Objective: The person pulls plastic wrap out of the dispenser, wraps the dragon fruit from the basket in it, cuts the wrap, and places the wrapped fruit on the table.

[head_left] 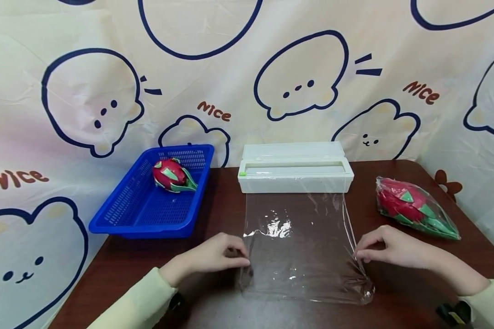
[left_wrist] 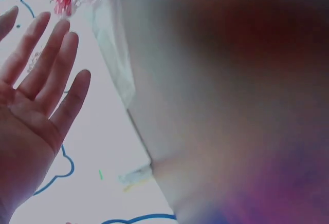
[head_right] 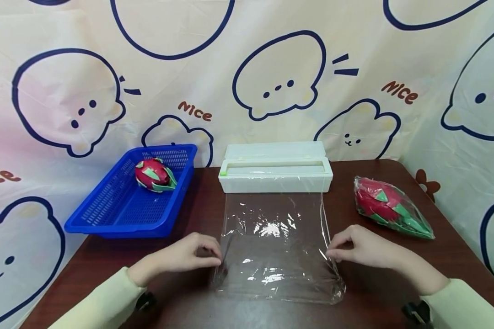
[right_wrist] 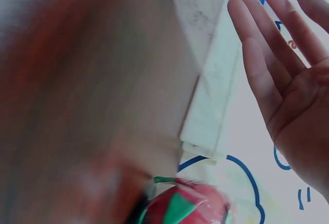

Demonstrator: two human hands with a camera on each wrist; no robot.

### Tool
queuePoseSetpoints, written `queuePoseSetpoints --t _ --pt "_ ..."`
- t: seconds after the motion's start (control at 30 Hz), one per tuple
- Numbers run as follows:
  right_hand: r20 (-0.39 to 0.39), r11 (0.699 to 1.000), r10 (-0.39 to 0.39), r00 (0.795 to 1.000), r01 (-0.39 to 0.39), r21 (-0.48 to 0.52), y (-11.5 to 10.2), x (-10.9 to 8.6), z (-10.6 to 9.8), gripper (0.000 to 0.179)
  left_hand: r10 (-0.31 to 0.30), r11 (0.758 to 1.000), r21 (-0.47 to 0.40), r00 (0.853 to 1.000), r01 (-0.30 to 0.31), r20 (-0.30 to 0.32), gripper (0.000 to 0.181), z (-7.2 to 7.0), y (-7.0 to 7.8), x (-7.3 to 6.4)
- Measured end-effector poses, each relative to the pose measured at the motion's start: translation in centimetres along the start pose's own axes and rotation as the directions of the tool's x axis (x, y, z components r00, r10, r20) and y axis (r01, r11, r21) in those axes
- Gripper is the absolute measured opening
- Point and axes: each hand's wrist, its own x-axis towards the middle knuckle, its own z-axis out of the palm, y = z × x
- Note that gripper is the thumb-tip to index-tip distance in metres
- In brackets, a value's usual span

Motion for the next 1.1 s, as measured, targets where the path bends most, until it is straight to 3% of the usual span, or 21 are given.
queuePoseSetpoints --t 0.23,0.47,0.6,0.77,0.87,1.0,1.1 --pt "-0.139 0.989 0.07 0.988 -0.086 -0.118 0.0 2.5 -0.9 0.015 -0.026 0.997 0.066 0.996 0.032 -0.087 0.02 -1.4 -1.4 2.6" --pt "-0.254 0.982 0.072 0.965 -0.113 -0.152 1.8 4.7 -1.0 0.031 -0.061 0.985 0.153 0.994 0.075 -0.09 0.029 -1.5 -2.7 4.8" --pt "-0.303 0.975 0.077 0.95 -0.135 -0.176 2.8 5.3 -1.1 0.038 -0.117 0.982 0.138 0.989 0.128 -0.086 0.034 -1.3 -3.4 5.4" --pt "-0.313 0.975 0.079 0.946 -0.14 -0.175 4.0 5.7 -1.1 0.039 -0.188 0.975 0.112 0.981 0.193 -0.055 0.04 -1.0 -4.1 5.5" --pt "-0.302 0.975 0.086 0.95 -0.142 -0.168 4.6 6.0 -1.0 0.042 -0.19 0.975 0.113 0.981 0.193 -0.031 0.046 -0.8 -4.4 5.6" --pt "-0.252 0.971 0.13 0.959 -0.174 -0.162 5.0 6.3 -1.0 0.053 -0.211 0.971 0.119 0.977 0.208 0.009 0.056 -0.8 -4.6 5.6" --pt "-0.194 0.965 0.165 0.967 -0.199 -0.171 5.3 6.4 -0.9 0.058 -0.261 0.959 0.131 0.964 0.252 0.058 0.062 -0.7 -4.8 5.5"
